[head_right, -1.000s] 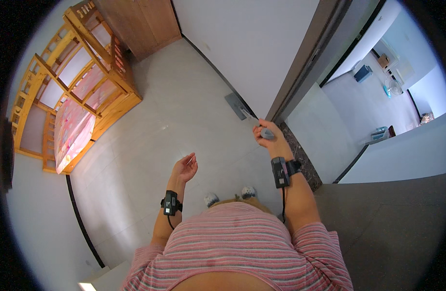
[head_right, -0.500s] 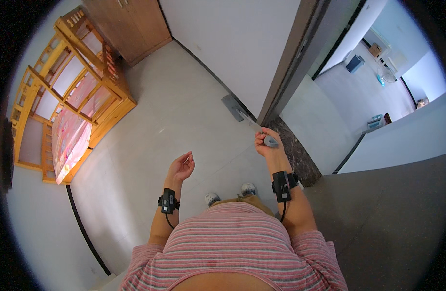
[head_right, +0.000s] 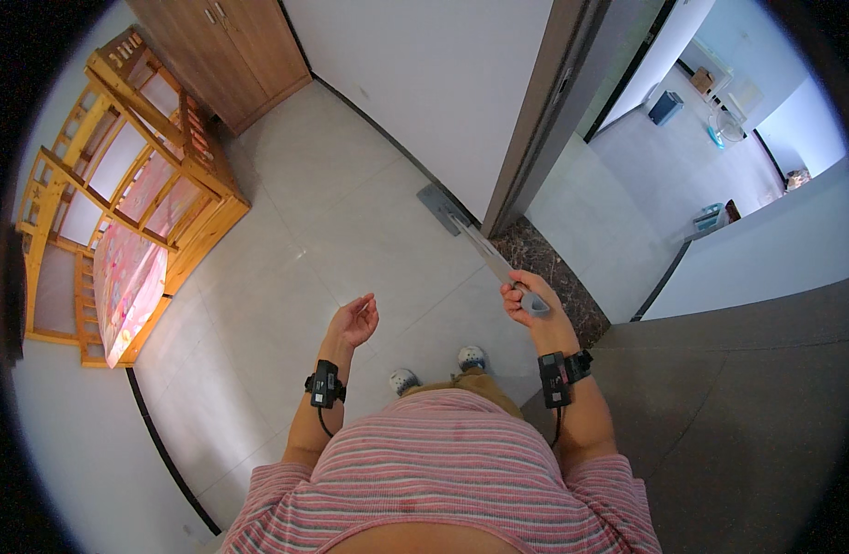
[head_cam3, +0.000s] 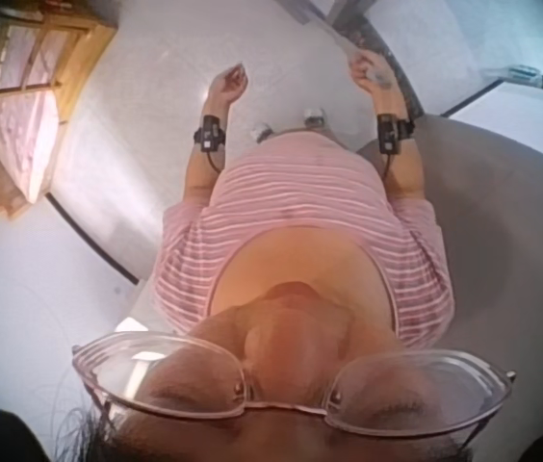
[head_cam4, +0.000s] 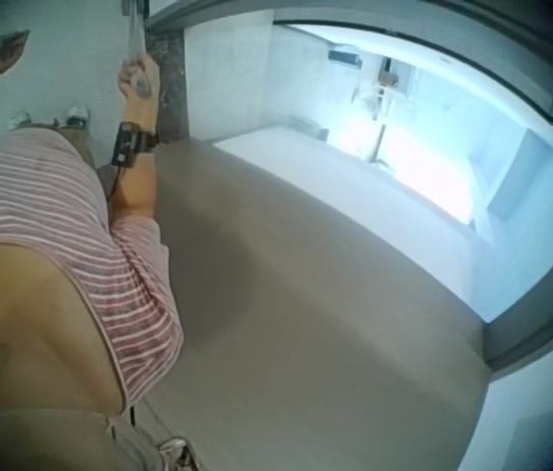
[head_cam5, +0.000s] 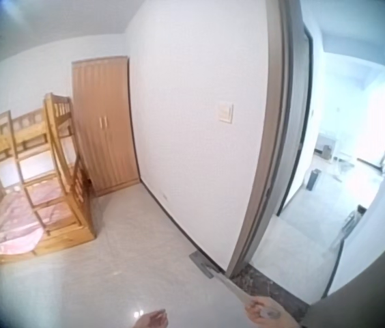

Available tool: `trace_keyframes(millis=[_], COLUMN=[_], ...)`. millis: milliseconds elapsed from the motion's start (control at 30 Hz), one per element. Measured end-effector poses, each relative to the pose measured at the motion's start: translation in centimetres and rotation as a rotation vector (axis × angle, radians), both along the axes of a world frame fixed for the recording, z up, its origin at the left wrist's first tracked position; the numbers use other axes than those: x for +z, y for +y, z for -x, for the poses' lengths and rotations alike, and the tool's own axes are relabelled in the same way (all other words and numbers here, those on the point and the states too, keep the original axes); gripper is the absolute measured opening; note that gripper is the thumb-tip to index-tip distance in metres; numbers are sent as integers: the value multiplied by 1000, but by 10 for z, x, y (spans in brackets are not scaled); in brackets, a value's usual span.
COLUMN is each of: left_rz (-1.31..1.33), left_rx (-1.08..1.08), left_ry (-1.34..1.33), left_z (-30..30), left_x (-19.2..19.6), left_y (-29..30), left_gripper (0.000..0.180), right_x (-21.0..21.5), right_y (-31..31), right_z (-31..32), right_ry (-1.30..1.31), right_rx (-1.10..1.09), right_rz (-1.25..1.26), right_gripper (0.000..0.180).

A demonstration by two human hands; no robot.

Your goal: The person cleans the floor of a room with a flat mop, pushing the tool across the floor and then exiting the room to mop the floor in the hallway.

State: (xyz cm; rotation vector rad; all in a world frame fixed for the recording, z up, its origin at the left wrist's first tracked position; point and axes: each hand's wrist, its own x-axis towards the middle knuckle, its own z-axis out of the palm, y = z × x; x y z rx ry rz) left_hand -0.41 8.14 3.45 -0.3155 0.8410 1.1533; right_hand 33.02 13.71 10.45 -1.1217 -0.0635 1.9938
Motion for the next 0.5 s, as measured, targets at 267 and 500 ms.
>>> trace_keyframes(millis=[267,500], left_rz=[7,41], left_rx=[4,22], left_ry=[-8,-32], left_z=[-2,-3], left_x=[-1,-6], left_y=[-7,-17], left_gripper=[12,14], right_x=[5,33], right_y=[4,25], right_z=[3,31], right_ry=[-28,-190], right_rx=[119,23], right_rz=[-36,-71], right_gripper=[16,21])
